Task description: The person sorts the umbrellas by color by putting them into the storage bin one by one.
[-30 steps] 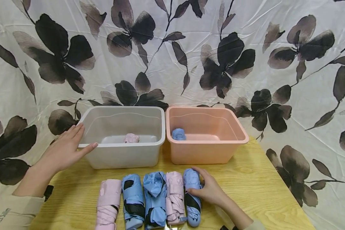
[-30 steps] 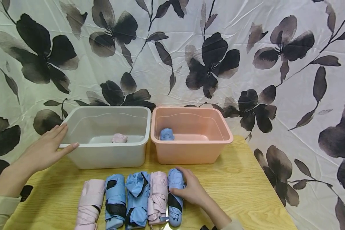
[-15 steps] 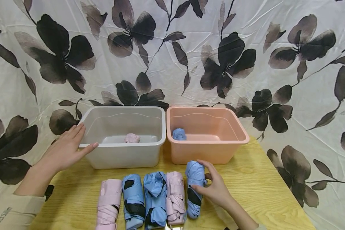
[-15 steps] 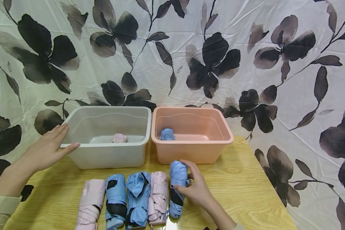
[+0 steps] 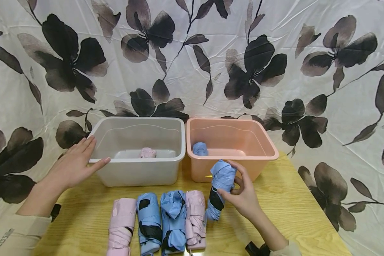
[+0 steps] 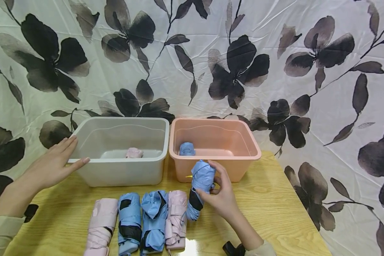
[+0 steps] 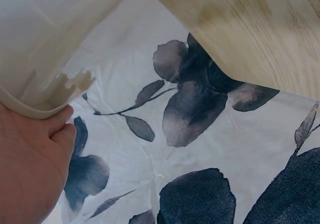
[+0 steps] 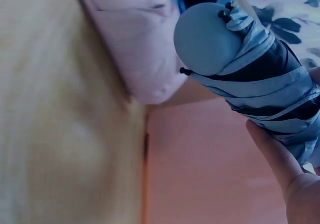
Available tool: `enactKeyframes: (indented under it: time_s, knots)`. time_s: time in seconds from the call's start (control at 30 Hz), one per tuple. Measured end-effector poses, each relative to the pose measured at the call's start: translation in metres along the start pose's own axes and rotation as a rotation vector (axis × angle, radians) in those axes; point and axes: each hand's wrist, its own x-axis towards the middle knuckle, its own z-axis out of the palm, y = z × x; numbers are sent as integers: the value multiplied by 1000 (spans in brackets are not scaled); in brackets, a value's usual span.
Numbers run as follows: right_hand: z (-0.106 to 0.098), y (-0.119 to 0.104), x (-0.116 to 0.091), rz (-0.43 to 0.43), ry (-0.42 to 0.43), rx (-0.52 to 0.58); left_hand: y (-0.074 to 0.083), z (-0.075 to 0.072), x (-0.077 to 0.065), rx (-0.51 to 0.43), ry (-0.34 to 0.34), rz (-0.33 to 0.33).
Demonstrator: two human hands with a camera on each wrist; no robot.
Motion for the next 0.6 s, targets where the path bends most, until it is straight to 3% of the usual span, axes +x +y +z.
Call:
enactKeyframes:
  time_s: [0.2,0.4,0.6]
  knots:
    - [-2,-11,17,-62,75,6,0,0,-1,1,-4,-5]
    - [-7,-20,36,-135,130,81,0,-1,-1,1,-5,-6]
    - [-13,-28,58,-156,186,104,0,-1,-1,9,-8,-17]
